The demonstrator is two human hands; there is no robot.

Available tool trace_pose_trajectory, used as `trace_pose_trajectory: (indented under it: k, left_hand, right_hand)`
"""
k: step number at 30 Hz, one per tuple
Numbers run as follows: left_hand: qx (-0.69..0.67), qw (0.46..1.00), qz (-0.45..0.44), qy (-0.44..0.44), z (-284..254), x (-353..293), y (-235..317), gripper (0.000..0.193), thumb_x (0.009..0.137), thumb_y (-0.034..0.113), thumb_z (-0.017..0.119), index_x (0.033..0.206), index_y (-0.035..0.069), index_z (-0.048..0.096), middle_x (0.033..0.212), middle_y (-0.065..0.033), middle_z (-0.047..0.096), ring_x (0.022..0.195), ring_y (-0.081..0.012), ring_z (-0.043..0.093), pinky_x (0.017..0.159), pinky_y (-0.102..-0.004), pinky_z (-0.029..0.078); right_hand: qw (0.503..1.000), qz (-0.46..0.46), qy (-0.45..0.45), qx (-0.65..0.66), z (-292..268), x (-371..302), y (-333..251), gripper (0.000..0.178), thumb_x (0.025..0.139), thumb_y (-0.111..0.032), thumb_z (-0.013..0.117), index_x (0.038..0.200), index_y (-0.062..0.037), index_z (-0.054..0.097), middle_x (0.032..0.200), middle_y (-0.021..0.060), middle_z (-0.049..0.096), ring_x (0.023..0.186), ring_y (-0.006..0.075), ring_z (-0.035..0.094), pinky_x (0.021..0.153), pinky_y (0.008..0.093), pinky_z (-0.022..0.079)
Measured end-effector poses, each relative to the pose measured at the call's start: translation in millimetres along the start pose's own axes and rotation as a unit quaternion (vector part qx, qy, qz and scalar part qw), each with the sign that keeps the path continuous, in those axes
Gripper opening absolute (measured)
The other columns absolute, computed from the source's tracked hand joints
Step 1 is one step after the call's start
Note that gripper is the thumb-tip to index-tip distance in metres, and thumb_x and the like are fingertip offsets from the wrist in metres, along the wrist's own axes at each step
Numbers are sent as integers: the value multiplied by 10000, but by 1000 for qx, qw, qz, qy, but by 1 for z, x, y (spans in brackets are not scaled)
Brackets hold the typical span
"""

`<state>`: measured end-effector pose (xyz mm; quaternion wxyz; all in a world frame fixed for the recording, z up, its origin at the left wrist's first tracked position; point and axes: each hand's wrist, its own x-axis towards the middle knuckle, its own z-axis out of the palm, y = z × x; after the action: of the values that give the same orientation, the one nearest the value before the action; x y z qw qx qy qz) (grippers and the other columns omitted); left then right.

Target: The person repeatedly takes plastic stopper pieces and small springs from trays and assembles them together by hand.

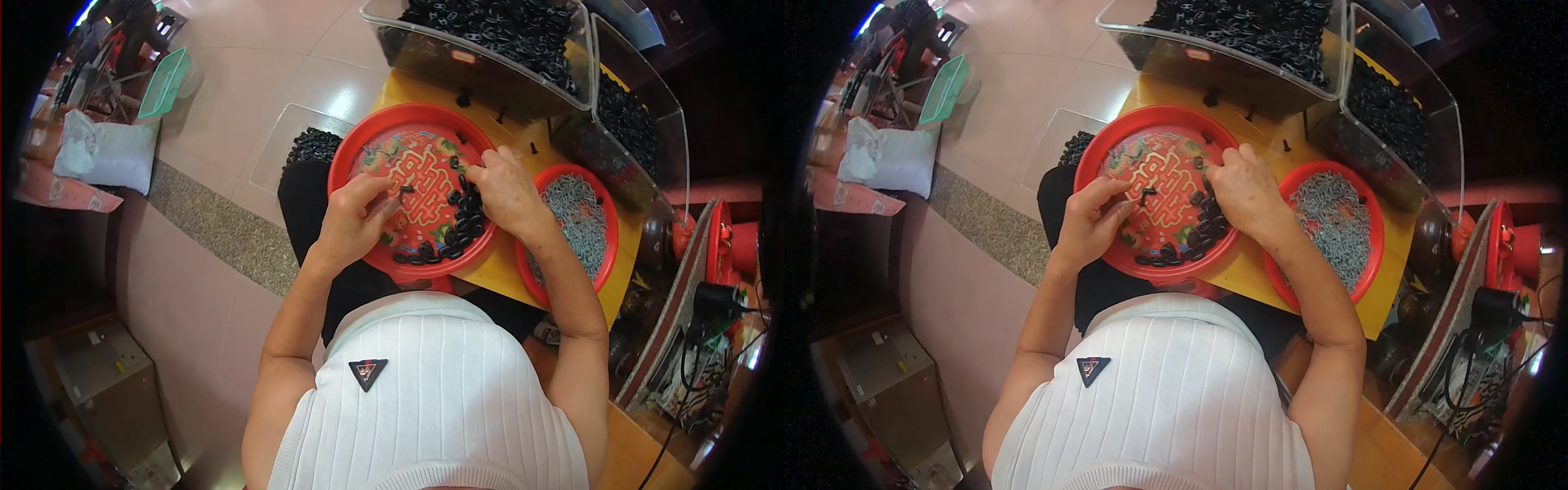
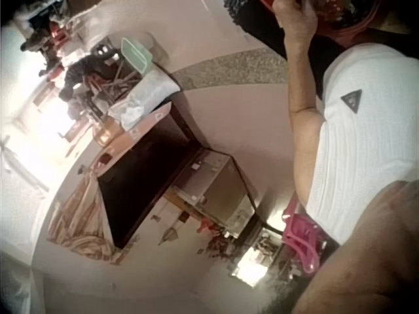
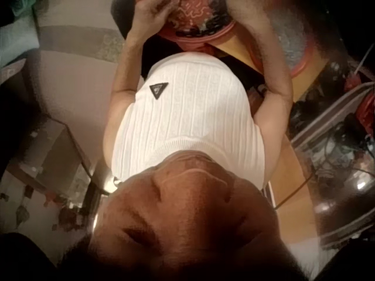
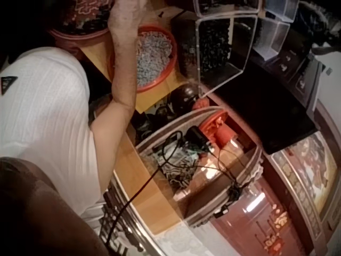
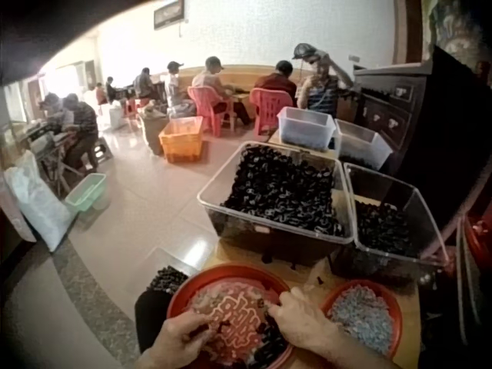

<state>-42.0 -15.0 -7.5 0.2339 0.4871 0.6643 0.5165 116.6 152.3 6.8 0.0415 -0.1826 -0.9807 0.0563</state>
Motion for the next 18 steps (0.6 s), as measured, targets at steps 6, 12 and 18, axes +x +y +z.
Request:
trace_pose_trajectory:
  k: [6, 12, 18]
  left_hand:
    - [157, 984, 77, 17, -7, 23, -19, 155, 694, -51, 598, 844, -15, 587, 757, -107, 547, 646, -218, 570, 572, -262, 446]
    - [256, 953, 158, -18, 0, 53, -25, 114, 663, -17, 608, 772, 15, 597, 756, -107, 543, 697, -273, 554, 608, -333, 452]
    - [347, 922, 131, -111, 9, 69, -33, 106, 637, 51, 631, 736, 28, 601, 738, -109, 533, 729, -282, 539, 642, -374, 441]
  right_hand:
    - [996, -13, 73, 51, 5, 1, -3, 146, 655, 31, 563, 776, -39, 601, 714, 126, 510, 734, 288, 502, 663, 360, 427]
    - [951, 22, 124, 282, -10, -10, -17, 84, 712, 33, 567, 795, 26, 558, 736, 141, 554, 688, 279, 556, 616, 326, 440]
    - [924, 70, 130, 354, -12, -27, -33, 89, 742, 21, 567, 830, 20, 564, 753, 98, 573, 684, 199, 572, 617, 269, 443]
